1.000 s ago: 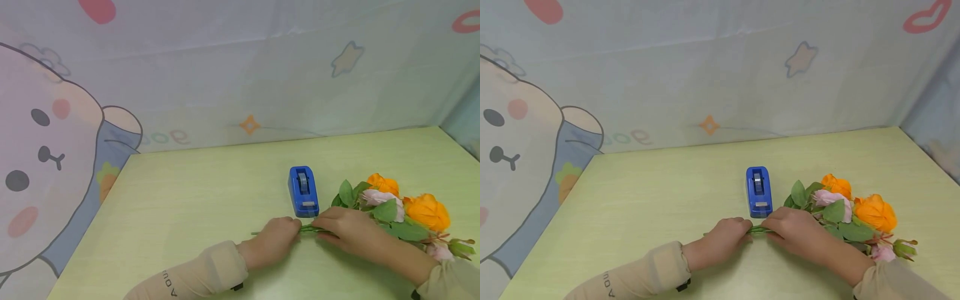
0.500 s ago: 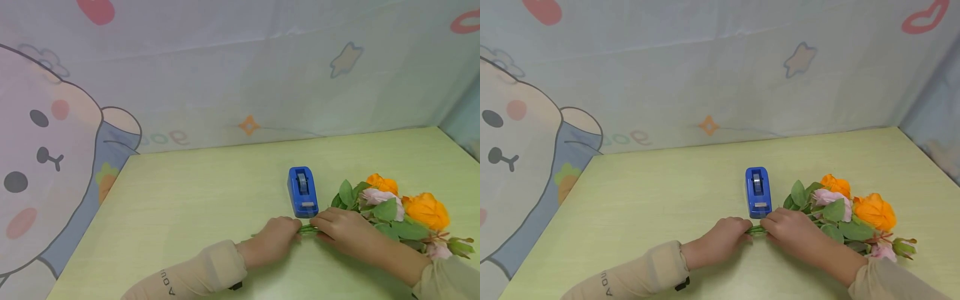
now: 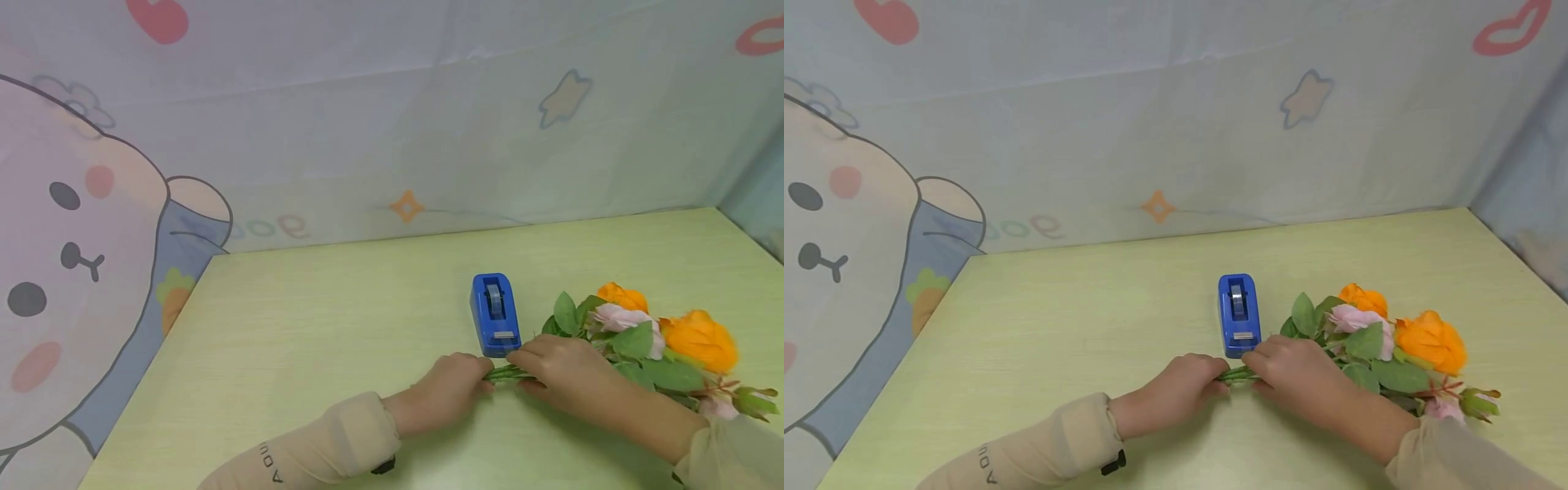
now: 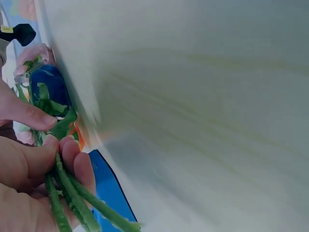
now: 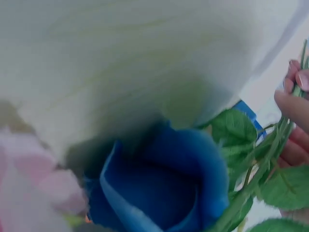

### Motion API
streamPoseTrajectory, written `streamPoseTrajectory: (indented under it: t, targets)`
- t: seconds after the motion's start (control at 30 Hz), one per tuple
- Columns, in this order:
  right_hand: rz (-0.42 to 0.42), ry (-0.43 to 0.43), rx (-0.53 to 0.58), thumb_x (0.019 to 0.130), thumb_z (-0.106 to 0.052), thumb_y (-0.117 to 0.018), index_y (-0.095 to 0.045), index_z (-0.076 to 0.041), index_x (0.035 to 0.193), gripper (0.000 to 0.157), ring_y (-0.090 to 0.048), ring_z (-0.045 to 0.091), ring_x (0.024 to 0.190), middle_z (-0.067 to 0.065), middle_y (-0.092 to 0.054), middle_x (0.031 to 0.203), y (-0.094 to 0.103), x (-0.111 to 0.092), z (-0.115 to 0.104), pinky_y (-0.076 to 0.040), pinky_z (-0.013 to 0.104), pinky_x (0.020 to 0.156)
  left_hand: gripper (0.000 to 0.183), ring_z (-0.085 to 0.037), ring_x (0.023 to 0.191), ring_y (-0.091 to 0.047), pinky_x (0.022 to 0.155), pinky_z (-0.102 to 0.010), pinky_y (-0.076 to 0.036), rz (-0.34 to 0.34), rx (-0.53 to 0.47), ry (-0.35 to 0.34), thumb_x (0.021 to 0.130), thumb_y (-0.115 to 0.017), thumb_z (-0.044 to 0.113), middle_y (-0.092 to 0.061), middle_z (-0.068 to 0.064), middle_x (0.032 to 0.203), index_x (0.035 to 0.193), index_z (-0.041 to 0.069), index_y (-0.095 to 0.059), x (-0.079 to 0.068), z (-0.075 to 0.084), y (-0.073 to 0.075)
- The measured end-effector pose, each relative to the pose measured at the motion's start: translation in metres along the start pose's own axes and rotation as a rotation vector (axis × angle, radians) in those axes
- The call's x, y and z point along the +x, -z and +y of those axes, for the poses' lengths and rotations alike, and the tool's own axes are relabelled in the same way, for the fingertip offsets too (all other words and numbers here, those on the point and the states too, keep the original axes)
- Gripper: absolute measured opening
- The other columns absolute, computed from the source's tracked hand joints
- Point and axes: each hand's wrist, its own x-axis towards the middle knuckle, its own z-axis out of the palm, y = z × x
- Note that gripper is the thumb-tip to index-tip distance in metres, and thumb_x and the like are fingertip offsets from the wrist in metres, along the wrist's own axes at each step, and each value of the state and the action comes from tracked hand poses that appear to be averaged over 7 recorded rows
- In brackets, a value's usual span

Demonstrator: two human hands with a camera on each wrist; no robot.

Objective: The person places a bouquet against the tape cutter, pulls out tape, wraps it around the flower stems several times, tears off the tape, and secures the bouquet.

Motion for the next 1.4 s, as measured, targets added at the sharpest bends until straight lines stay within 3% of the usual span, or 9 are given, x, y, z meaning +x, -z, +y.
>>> streamPoseTrajectory:
  t: [0.13,0.4,0.6,0.93,1.27,1.4]
  targets:
    - [-0.031,-0.040,0.048,0.057,-0.016,-0.087,-0.068,-0.009,0.090,0.039,-0.061,0.017,0.069,0.000,-0.065,0.079,0.003,-0.001,0.003,-0.051,0.030,0.056,0.012,-0.003,0.063,-0.052,0.059,-0.013,-0.040,0.000,0.002,-0.016,0.091,-0.060,0.018,-0.059,0.004,0.071,0.081,0.010,-0.059,-0.001,0.000,0.002]
    - [0.013,0.063,-0.045,0.052,-0.011,-0.086,-0.063,-0.008,0.079,0.036,-0.053,0.013,0.060,-0.002,-0.057,0.069,-0.001,-0.001,0.002,-0.046,0.024,0.050,0.013,-0.002,0.062,-0.047,0.058,-0.013,-0.038,-0.007,-0.023,-0.032,0.091,-0.059,0.017,-0.055,0.006,0.069,0.081,0.009,-0.058,0.000,-0.002,0.002]
    - [0.024,0.071,-0.081,0.051,-0.010,-0.087,-0.062,-0.008,0.077,0.036,-0.055,0.015,0.060,-0.001,-0.058,0.070,-0.002,0.000,-0.001,-0.047,0.025,0.051,0.015,-0.003,0.059,-0.043,0.056,-0.013,-0.036,-0.011,-0.027,-0.055,0.091,-0.059,0.016,-0.049,0.008,0.066,0.079,0.010,-0.056,0.000,-0.005,0.002]
    - [-0.019,-0.027,0.006,0.054,-0.002,-0.084,-0.057,-0.013,0.072,0.034,-0.047,0.009,0.056,-0.007,-0.050,0.065,0.000,0.004,-0.003,-0.039,0.023,0.045,0.011,-0.004,0.060,-0.040,0.056,-0.013,-0.034,-0.026,-0.048,-0.043,0.092,-0.059,0.016,-0.046,0.008,0.067,0.083,0.009,-0.058,0.001,-0.007,0.002]
    - [0.069,0.023,-0.026,0.051,0.001,-0.083,-0.056,-0.011,0.071,0.035,-0.052,0.012,0.057,-0.003,-0.054,0.067,-0.007,0.004,-0.002,-0.042,0.023,0.045,0.012,-0.005,0.058,-0.039,0.054,-0.013,-0.032,-0.080,-0.091,0.004,0.093,-0.056,0.017,-0.044,0.006,0.066,0.084,0.008,-0.056,0.002,-0.007,0.005]
    - [0.054,-0.012,0.005,0.052,-0.001,-0.084,-0.059,-0.011,0.074,0.035,-0.053,0.012,0.059,-0.003,-0.056,0.069,-0.006,0.004,-0.002,-0.043,0.024,0.047,0.012,-0.005,0.058,-0.039,0.054,-0.014,-0.032,-0.091,-0.085,0.009,0.093,-0.056,0.017,-0.045,0.006,0.066,0.086,0.008,-0.056,0.001,-0.006,0.005]
